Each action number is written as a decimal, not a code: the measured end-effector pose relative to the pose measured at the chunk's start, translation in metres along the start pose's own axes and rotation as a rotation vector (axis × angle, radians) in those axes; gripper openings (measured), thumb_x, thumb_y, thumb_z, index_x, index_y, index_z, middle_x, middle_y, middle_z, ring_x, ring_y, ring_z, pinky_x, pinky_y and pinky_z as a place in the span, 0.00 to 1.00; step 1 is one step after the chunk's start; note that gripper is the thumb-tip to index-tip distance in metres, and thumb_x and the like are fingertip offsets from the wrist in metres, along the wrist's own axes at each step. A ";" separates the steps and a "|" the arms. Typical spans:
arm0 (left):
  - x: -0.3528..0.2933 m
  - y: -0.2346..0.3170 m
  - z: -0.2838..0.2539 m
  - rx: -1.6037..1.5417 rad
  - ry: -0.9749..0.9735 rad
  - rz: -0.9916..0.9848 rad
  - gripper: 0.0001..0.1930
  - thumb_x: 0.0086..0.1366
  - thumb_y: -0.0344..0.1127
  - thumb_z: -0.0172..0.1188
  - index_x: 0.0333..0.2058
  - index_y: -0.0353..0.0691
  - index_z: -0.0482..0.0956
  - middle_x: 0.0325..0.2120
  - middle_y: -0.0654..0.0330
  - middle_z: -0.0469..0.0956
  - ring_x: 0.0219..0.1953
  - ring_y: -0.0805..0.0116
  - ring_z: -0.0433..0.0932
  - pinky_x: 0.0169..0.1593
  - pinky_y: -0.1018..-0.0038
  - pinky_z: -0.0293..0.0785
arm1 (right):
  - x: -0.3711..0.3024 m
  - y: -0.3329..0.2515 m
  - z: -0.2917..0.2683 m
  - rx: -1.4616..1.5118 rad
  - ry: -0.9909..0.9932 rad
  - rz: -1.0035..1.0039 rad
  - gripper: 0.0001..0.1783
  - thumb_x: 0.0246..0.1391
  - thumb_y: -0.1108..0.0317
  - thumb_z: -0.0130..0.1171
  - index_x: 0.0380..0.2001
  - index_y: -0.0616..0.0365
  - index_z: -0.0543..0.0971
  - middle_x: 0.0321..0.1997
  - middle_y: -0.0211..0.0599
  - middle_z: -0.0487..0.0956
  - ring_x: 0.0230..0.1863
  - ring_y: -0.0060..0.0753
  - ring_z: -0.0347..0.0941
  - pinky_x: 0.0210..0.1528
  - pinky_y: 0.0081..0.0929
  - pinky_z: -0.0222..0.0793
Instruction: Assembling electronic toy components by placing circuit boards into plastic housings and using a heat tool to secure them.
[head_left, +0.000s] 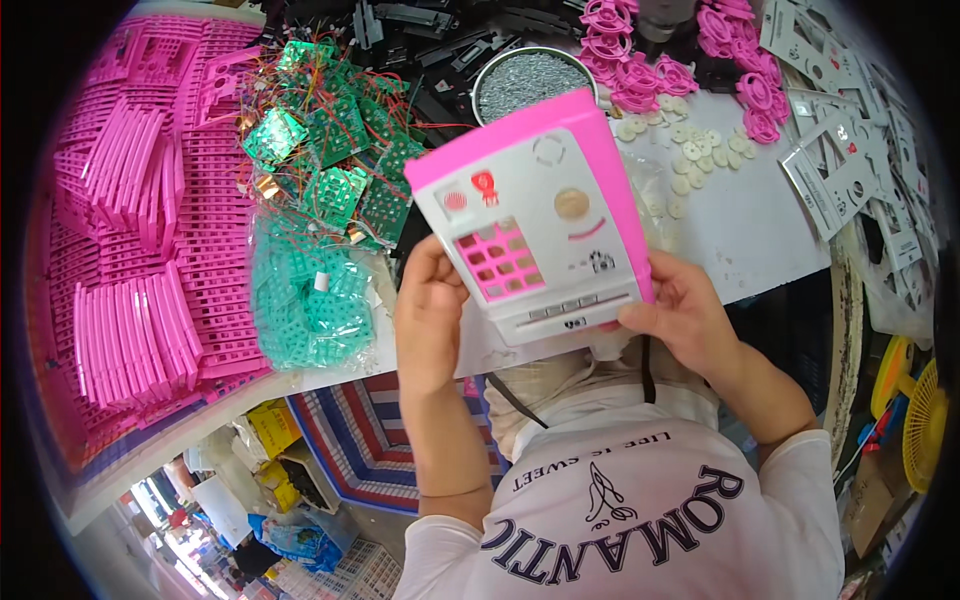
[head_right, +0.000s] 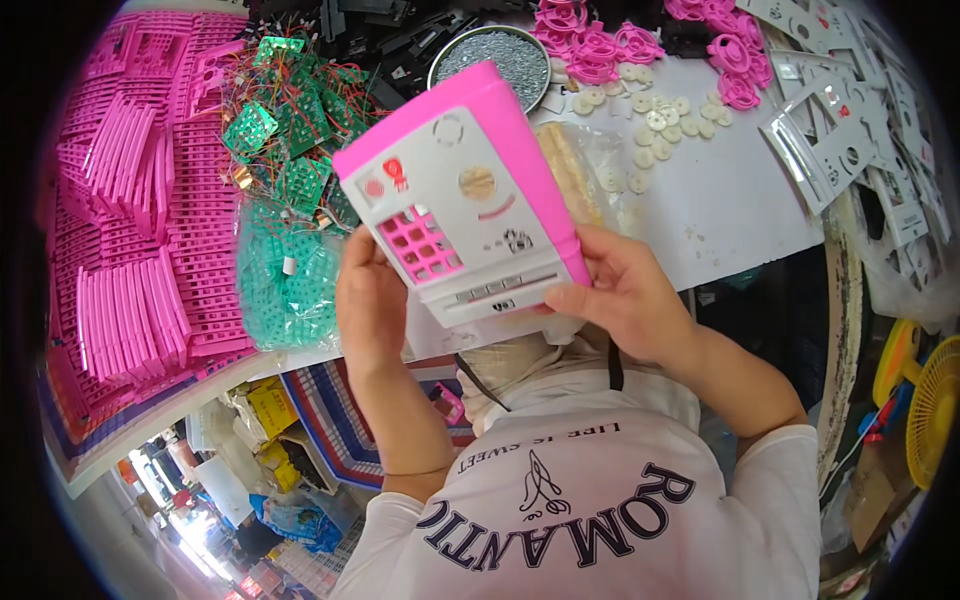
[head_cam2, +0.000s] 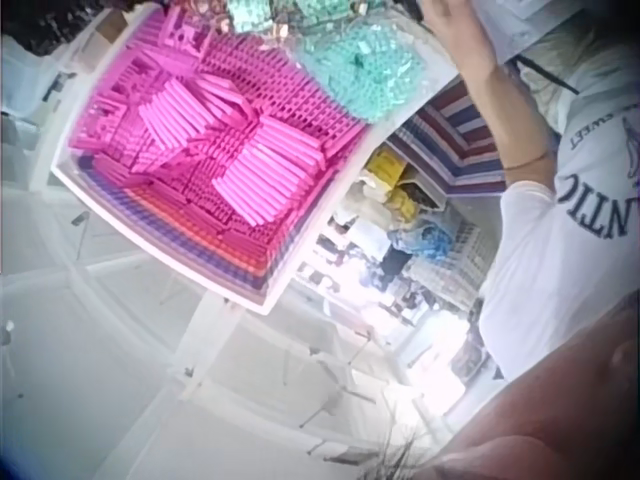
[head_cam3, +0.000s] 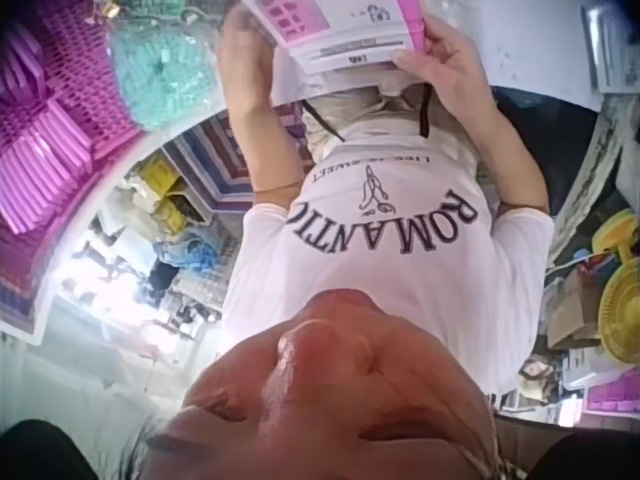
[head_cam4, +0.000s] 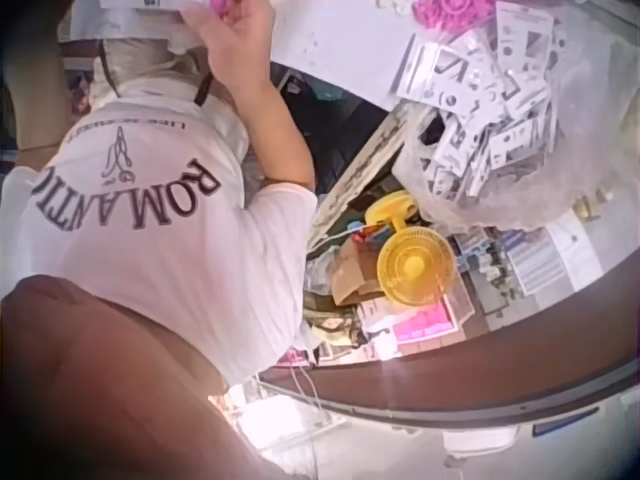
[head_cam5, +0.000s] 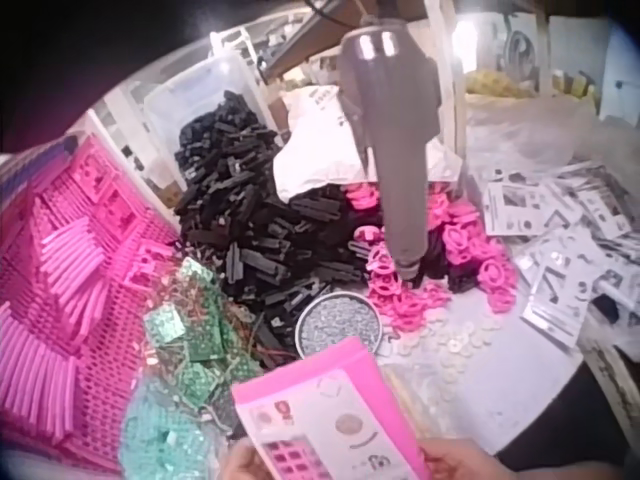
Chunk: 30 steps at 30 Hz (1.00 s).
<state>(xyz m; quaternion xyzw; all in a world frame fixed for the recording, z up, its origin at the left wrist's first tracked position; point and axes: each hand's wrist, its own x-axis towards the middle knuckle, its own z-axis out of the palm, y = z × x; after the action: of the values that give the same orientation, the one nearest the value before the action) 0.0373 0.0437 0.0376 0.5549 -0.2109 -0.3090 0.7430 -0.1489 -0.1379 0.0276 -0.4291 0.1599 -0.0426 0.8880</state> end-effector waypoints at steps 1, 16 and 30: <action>-0.005 0.004 0.001 0.066 -0.065 -0.079 0.25 0.70 0.44 0.60 0.56 0.29 0.72 0.50 0.55 0.79 0.51 0.66 0.79 0.56 0.69 0.73 | 0.002 -0.002 -0.004 0.024 -0.001 0.005 0.26 0.60 0.78 0.58 0.61 0.69 0.68 0.58 0.42 0.77 0.56 0.28 0.75 0.60 0.28 0.71; 0.025 -0.029 -0.025 1.123 -0.167 0.630 0.18 0.51 0.19 0.66 0.42 0.40 0.80 0.49 0.51 0.79 0.43 0.57 0.83 0.43 0.70 0.81 | 0.061 -0.045 -0.058 -1.347 -0.094 -0.572 0.21 0.52 0.76 0.58 0.52 0.56 0.81 0.51 0.40 0.80 0.52 0.45 0.73 0.57 0.38 0.68; 0.048 -0.033 -0.031 1.187 -0.262 0.417 0.24 0.54 0.17 0.55 0.51 0.37 0.80 0.61 0.46 0.72 0.59 0.49 0.75 0.60 0.64 0.72 | 0.066 -0.037 -0.056 -1.499 -0.035 -0.573 0.28 0.47 0.64 0.67 0.54 0.56 0.78 0.57 0.43 0.76 0.59 0.51 0.68 0.60 0.41 0.68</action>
<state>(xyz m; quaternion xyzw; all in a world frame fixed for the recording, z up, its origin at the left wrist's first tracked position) 0.0849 0.0254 -0.0042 0.7768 -0.5383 -0.0540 0.3222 -0.1019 -0.2172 0.0071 -0.9363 0.0154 -0.1436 0.3202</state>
